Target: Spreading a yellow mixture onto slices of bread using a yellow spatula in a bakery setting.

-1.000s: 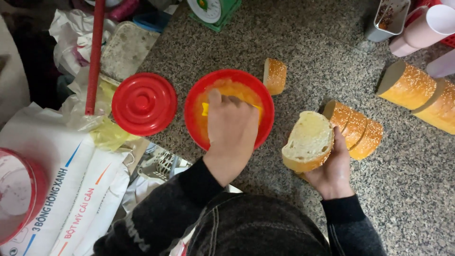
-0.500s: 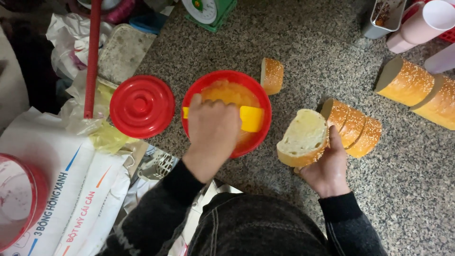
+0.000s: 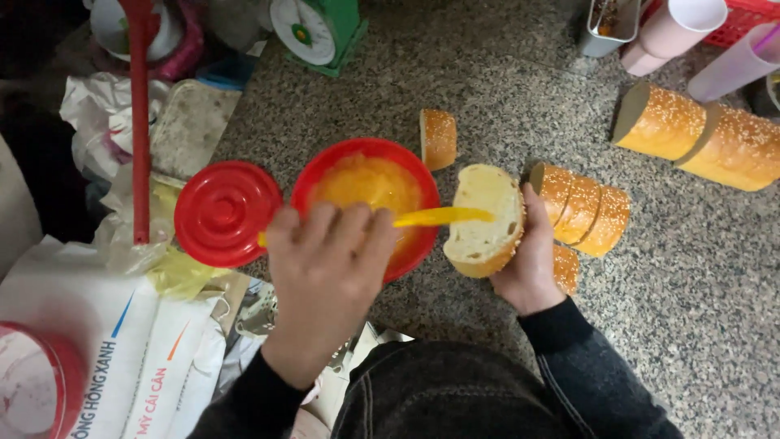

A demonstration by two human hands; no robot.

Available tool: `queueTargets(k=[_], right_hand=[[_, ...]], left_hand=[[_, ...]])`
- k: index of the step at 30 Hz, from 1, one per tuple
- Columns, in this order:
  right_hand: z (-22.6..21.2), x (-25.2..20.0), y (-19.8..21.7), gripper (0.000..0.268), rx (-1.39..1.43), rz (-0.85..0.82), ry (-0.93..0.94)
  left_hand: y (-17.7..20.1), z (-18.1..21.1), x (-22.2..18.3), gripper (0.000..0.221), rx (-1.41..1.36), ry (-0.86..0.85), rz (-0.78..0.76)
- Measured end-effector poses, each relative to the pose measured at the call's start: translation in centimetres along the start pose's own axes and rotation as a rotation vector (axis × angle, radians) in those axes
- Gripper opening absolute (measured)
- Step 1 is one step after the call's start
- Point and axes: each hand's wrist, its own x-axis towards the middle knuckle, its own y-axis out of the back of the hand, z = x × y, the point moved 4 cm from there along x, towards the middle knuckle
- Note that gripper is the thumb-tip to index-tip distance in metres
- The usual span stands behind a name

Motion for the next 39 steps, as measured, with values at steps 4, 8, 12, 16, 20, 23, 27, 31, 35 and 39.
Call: queueTargets(k=[4,8,12,16,20,23,27,31,35,39], right_hand=[[-0.4,-0.8,-0.9,0.063,0.018,-0.016,0.011],[-0.5,-0.1,0.9,0.059,0.060,0.008,-0.099],[-0.2,0.4,1.8,0.058,0.038,-0.008,-0.195],[0.5,0.4,1.7,0.069,-0.089,-0.151,-0.291],[2.1,0.3,2.4,0.049,-0.116,-0.489,-0.458],[3.3,1.8,4.5,0.053,-0.106,-0.506,-0.483],[0.8,3.4,7.3,0.100,-1.056,-0.780,0.527],[2.6,3.9,8.0,0.094,-0.647,-0.799,0.229],[2.3,3.9,7.8,0.068,-0.258,-0.542,-0.079],[-0.6,-0.8,2.8,0.059,-0.175,-0.296,-0.387]], left_hand=[[1.0,1.5,-1.1,0.006,0.014,-0.158,0.019],[3.0,0.8,-2.2,0.017,0.061,-0.344,-0.032],[3.2,-2.7,-1.3,0.014,-0.012,-0.192,-0.046],[2.6,-2.8,2.2,0.026,-0.413,-0.085,-0.106],[1.1,-0.8,4.1,0.034,-0.235,-0.356,-0.130],[1.6,-1.6,5.6,0.040,-0.106,-0.397,-0.038],[1.9,0.2,5.1,0.029,-0.374,-0.418,-0.168],[0.6,0.6,5.3,0.031,-0.202,-0.495,-0.169],[0.9,-0.1,5.1,0.035,-0.289,-0.214,-0.184],[-1.1,-0.8,1.6,0.048,-0.520,0.120,-0.757]])
